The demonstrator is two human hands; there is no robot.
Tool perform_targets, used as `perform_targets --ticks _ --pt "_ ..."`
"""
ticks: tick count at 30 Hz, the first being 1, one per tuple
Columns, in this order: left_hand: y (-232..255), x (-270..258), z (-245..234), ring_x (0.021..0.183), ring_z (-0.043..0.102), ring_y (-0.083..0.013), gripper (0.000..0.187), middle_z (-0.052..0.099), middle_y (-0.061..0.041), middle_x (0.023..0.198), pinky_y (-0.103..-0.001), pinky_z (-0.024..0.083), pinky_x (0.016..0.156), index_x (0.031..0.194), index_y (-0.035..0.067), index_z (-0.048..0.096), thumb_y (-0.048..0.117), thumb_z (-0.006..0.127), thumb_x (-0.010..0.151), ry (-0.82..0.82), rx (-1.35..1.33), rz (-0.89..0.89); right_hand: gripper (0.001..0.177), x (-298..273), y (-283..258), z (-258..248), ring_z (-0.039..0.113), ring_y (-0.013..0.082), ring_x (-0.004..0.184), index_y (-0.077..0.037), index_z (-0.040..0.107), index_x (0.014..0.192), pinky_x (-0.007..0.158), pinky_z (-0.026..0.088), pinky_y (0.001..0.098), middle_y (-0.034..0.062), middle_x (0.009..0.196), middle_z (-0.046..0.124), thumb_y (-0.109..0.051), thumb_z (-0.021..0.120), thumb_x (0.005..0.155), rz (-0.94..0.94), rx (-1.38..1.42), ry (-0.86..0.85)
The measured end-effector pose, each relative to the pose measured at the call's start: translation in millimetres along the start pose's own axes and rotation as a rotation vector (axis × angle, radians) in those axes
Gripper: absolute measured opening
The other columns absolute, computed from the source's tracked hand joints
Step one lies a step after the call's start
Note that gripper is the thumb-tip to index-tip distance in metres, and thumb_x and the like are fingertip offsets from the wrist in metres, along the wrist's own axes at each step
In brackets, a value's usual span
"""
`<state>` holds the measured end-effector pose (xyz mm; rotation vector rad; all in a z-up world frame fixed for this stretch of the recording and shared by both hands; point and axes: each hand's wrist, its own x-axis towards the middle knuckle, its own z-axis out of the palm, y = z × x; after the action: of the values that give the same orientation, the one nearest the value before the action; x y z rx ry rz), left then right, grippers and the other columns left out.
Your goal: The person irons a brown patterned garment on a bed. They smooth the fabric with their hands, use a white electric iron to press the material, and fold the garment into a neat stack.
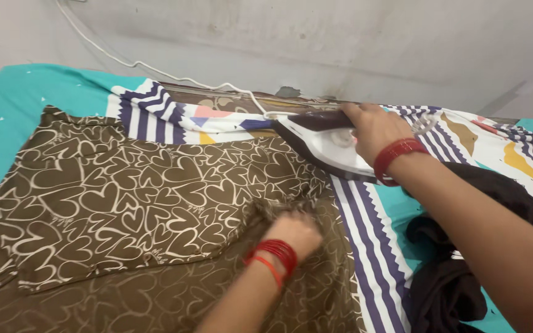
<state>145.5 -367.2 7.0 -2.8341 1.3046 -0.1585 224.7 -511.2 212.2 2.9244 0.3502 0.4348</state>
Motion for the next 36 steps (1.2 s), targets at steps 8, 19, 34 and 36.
perform_targets --ticks 8,19,34,36 --pt "101 50 7 0.094 0.073 -0.031 0.037 0.073 -0.021 0.106 -0.04 0.062 0.074 0.129 -0.012 0.064 0.012 0.061 0.1 0.076 -0.392 -0.205 0.037 23 -16 16 0.069 0.0293 0.105 -0.018 0.062 0.133 0.094 0.053 0.046 0.0121 0.119 0.07 -0.011 0.056 0.097 -0.151 -0.127 -0.016" --pt "88 -43 14 0.14 0.042 -0.0398 0.076 0.053 -0.027 0.142 -0.054 0.025 0.121 0.137 -0.003 0.056 0.022 0.078 0.069 0.193 -0.621 -0.084 0.049 3 -88 54 0.065 0.0334 0.11 -0.031 0.053 0.143 0.095 0.051 0.0459 0.0146 0.117 0.068 -0.018 0.057 0.096 -0.364 0.038 -0.218" --pt "-137 -316 -29 0.13 0.049 -0.0338 0.056 0.055 -0.016 0.142 -0.06 0.034 0.111 0.142 0.018 0.056 0.026 0.052 0.087 -0.003 -0.029 -0.45 0.065 -53 -12 42 0.069 0.0221 0.118 -0.051 0.047 0.15 0.104 0.054 0.0361 0.0027 0.134 0.069 -0.045 0.063 0.087 -0.197 0.229 -0.72" --pt "-159 -351 -26 0.125 0.052 -0.0259 0.047 0.057 -0.007 0.141 -0.048 0.039 0.11 0.138 0.025 0.058 0.035 0.052 0.093 -0.059 -0.123 -0.686 0.064 -60 -25 40 0.068 0.0247 0.116 -0.049 0.05 0.149 0.101 0.053 0.0392 0.0051 0.133 0.068 -0.049 0.065 0.086 -0.258 0.295 -0.637"
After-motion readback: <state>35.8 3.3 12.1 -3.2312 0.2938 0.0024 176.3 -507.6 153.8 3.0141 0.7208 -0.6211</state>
